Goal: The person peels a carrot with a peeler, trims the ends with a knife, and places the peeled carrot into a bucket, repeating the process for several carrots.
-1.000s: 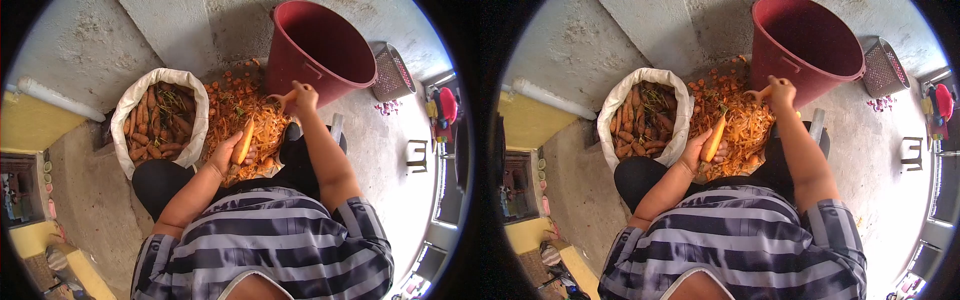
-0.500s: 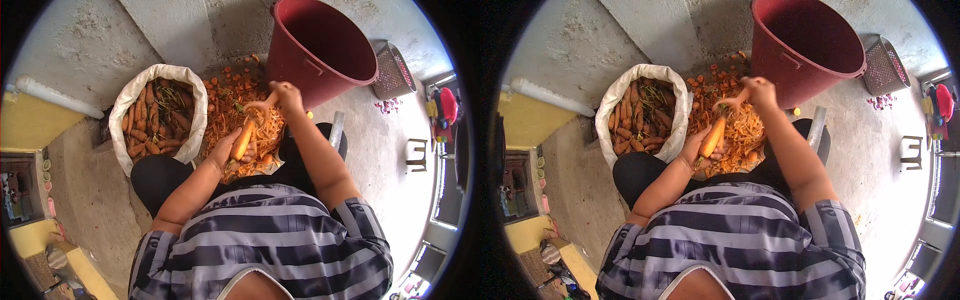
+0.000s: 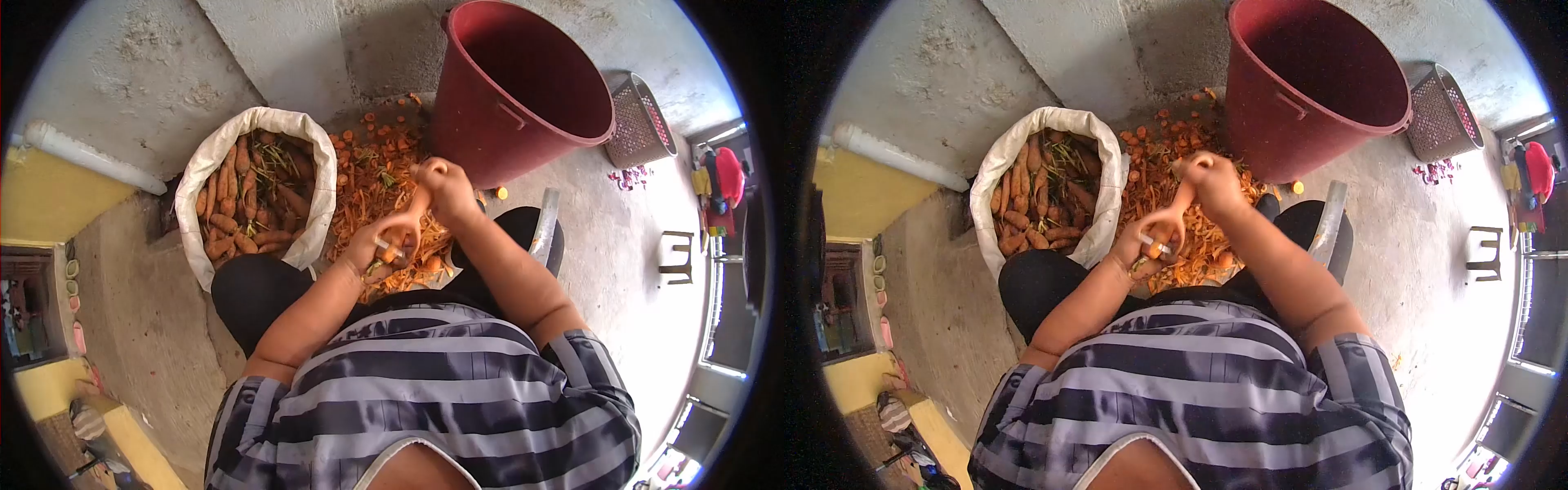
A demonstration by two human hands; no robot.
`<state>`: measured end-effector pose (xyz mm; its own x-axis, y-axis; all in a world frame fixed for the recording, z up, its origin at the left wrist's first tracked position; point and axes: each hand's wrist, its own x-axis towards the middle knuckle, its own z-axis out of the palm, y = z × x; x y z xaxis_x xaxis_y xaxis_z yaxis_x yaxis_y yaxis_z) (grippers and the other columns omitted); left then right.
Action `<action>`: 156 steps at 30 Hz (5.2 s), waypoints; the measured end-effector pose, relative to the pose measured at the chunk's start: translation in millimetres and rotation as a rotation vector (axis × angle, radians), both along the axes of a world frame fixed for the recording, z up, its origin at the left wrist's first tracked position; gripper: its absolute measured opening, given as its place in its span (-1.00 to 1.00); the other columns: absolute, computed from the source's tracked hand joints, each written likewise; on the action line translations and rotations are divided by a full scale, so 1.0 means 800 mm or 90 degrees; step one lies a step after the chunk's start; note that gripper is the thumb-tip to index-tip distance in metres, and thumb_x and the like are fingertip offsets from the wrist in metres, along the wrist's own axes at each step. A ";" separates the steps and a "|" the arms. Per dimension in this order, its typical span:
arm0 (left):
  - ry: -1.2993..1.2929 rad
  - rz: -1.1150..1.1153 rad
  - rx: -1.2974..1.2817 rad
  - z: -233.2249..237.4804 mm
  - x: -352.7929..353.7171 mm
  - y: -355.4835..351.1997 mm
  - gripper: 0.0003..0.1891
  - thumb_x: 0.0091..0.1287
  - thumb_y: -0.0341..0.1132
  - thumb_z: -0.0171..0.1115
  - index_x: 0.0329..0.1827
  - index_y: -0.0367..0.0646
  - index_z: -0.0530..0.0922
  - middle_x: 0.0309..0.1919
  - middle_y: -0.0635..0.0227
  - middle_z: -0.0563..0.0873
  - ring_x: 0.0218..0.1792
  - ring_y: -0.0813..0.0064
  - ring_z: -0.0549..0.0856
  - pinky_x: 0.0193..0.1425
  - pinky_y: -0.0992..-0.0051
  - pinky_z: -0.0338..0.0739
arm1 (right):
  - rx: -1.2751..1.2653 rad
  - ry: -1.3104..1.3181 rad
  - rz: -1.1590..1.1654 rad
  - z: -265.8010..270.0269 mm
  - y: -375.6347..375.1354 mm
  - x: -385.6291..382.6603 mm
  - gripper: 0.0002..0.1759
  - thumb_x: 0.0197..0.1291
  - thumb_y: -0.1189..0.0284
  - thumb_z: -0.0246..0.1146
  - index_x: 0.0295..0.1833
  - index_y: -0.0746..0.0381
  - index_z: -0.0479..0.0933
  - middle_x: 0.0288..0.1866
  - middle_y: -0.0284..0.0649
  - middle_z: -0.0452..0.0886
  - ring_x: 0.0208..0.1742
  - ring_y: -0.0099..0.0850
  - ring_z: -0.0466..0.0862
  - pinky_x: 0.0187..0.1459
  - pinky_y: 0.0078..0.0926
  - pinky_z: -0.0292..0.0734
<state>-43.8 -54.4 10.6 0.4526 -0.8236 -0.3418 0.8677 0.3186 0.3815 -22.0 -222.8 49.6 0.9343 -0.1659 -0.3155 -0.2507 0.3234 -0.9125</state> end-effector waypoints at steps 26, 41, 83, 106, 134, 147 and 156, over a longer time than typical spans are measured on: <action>0.144 0.002 -0.088 0.006 0.006 0.010 -0.68 0.38 0.02 -0.14 0.00 0.04 0.30 -0.44 0.40 0.35 -0.46 0.58 0.36 -0.44 0.61 0.32 | -0.094 0.065 -0.381 -0.024 -0.103 0.050 -0.82 0.03 0.42 0.30 -0.46 0.21 0.43 -0.65 -0.35 0.34 -0.68 -0.52 0.32 -0.64 -0.56 0.24; 0.150 0.023 -0.059 0.002 -0.004 0.003 -0.72 0.39 -0.07 -0.14 -0.04 -0.05 0.36 -0.42 0.36 0.41 -0.50 0.56 0.38 -0.50 0.64 0.30 | -0.176 0.016 -0.276 -0.068 -0.089 0.076 -0.80 0.02 0.38 0.31 -0.43 0.22 0.45 -0.62 -0.34 0.38 -0.67 -0.54 0.33 -0.67 -0.55 0.20; -0.334 0.070 0.292 0.003 0.004 -0.006 -0.65 0.27 -0.26 0.17 0.03 -0.30 0.48 -0.26 0.36 0.59 -0.35 0.60 0.57 -0.26 0.65 0.45 | -0.996 0.408 0.038 0.063 -0.138 -0.210 -0.42 -0.21 0.13 0.42 -0.19 0.29 0.38 -0.31 -0.02 0.57 -0.23 -0.06 0.58 -0.19 -0.21 0.45; -0.810 0.078 0.706 0.024 -0.016 0.000 -0.70 0.12 -0.29 0.26 -0.19 -0.36 0.55 -0.36 0.04 0.58 -0.36 0.18 0.60 -0.27 0.34 0.46 | -0.736 0.004 0.172 0.080 -0.049 -0.197 -0.50 -0.05 0.46 0.31 0.02 0.23 0.27 -0.26 0.03 0.59 -0.20 -0.05 0.61 -0.23 -0.25 0.51; -0.744 0.091 0.695 0.071 -0.006 -0.026 -0.69 0.24 -0.28 0.19 -0.11 -0.39 0.50 -0.37 0.32 0.59 -0.36 0.55 0.55 -0.27 0.52 0.41 | -1.004 0.044 0.358 0.015 -0.022 -0.117 -0.82 0.15 0.50 0.03 -0.12 0.25 0.26 -0.37 0.01 0.58 -0.34 -0.12 0.64 -0.38 -0.21 0.54; -0.156 0.068 0.340 0.051 0.023 -0.003 -0.65 0.30 -0.05 -0.05 -0.31 -0.16 0.52 -0.46 0.28 0.63 -0.56 0.47 0.63 -0.72 0.55 0.43 | -0.748 -0.167 0.172 0.071 0.008 -0.125 -0.48 -0.17 0.14 0.42 -0.24 0.25 0.37 -0.50 -0.04 0.58 -0.40 -0.08 0.63 -0.35 -0.23 0.50; -0.026 0.159 0.403 0.077 0.001 -0.026 -0.69 0.25 0.01 -0.06 -0.30 -0.03 0.47 -0.48 0.34 0.59 -0.58 0.46 0.58 -0.71 0.43 0.42 | -0.819 -0.221 0.191 0.068 0.021 -0.114 -0.49 -0.20 0.13 0.41 -0.28 0.20 0.32 -0.51 -0.10 0.56 -0.43 -0.13 0.62 -0.42 -0.23 0.50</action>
